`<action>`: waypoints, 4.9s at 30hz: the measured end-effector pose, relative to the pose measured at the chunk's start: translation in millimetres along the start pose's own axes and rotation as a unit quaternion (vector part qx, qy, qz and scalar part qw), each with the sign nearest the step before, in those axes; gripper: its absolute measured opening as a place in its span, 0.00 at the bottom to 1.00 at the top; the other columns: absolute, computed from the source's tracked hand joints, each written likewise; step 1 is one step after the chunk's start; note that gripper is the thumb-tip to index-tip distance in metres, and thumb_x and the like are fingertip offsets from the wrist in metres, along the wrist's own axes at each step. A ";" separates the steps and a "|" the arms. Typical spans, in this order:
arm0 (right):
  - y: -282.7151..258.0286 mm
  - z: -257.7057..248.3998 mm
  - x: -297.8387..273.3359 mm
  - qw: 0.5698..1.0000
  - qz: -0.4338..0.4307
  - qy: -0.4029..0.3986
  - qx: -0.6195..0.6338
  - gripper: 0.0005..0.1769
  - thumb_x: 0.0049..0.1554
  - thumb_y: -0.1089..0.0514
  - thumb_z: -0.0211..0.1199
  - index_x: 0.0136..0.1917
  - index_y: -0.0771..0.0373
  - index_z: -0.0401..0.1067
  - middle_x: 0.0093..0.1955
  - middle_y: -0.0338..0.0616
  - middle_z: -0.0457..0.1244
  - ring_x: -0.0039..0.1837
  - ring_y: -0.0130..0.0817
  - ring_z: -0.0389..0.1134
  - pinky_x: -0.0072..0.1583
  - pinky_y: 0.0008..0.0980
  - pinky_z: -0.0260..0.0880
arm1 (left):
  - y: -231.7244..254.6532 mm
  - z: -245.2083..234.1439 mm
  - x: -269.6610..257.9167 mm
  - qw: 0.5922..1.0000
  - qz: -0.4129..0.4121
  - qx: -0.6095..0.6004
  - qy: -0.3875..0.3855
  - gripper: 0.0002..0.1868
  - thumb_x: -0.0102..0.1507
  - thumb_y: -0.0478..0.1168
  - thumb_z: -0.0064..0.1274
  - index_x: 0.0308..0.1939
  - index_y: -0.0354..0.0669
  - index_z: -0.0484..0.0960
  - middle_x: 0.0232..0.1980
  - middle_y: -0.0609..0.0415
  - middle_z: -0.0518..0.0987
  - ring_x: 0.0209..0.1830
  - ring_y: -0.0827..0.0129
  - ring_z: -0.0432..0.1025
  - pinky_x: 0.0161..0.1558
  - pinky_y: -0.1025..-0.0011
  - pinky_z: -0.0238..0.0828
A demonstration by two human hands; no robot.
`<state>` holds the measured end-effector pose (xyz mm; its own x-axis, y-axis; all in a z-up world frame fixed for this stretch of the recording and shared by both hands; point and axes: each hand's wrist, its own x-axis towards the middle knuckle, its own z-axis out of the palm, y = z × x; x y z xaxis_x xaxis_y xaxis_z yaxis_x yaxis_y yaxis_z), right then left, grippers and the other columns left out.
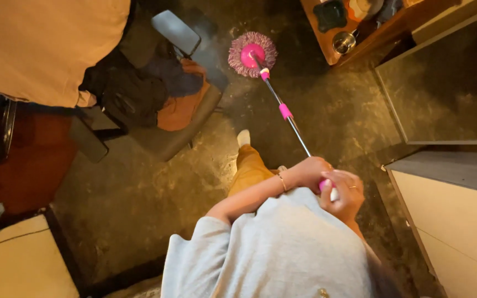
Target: Mopping the floor under and around furniture using a spin mop.
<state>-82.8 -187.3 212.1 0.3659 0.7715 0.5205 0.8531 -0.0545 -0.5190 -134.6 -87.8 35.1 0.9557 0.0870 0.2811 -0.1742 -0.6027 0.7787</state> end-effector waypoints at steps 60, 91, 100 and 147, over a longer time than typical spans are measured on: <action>117.0 71.5 141.4 0.979 -0.061 -0.097 0.169 0.08 0.59 0.59 0.60 0.42 0.55 0.79 0.36 0.37 0.69 0.36 0.41 0.69 0.43 0.34 0.71 | -73.0 -98.6 96.9 0.962 -0.186 0.137 0.146 0.10 0.48 0.49 0.58 0.24 0.59 0.71 0.25 0.65 0.75 0.35 0.67 0.73 0.60 0.60 0.62; 132.1 270.1 212.6 0.807 0.264 -0.528 -0.027 0.29 0.67 0.47 0.47 0.80 0.37 0.51 0.60 0.66 0.66 0.65 0.64 0.69 0.67 0.59 0.68 | -219.4 -184.4 26.1 0.643 -0.529 -0.492 0.255 0.35 0.75 0.63 0.36 0.78 0.45 0.60 0.77 0.46 0.65 0.79 0.59 0.58 0.70 0.32 0.49; 79.4 32.9 208.6 0.803 0.296 -0.517 -0.009 0.27 0.66 0.54 0.43 0.76 0.46 0.65 0.66 0.67 0.65 0.67 0.68 0.66 0.69 0.62 0.63 | -213.8 -53.3 91.1 0.617 -0.524 -0.535 0.240 0.43 0.67 0.61 0.60 0.68 0.35 0.55 0.63 0.43 0.67 0.66 0.51 0.66 0.60 0.44 0.71; -6.0 34.0 122.5 0.850 0.523 -0.067 -0.005 0.09 0.54 0.58 0.57 0.42 0.53 0.80 0.38 0.32 0.65 0.45 0.21 0.64 0.50 0.19 0.53 | -184.2 -173.0 121.4 0.924 -0.027 0.334 -0.184 0.17 0.51 0.50 0.60 0.43 0.57 0.87 0.56 0.53 0.72 0.53 0.57 0.67 0.48 0.59 0.65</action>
<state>-55.7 -71.0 255.9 0.8811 0.3631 -0.3030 0.0915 -0.7594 -0.6441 -27.5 171.0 22.8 0.9960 -0.0713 -0.0539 -0.0571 -0.9712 0.2312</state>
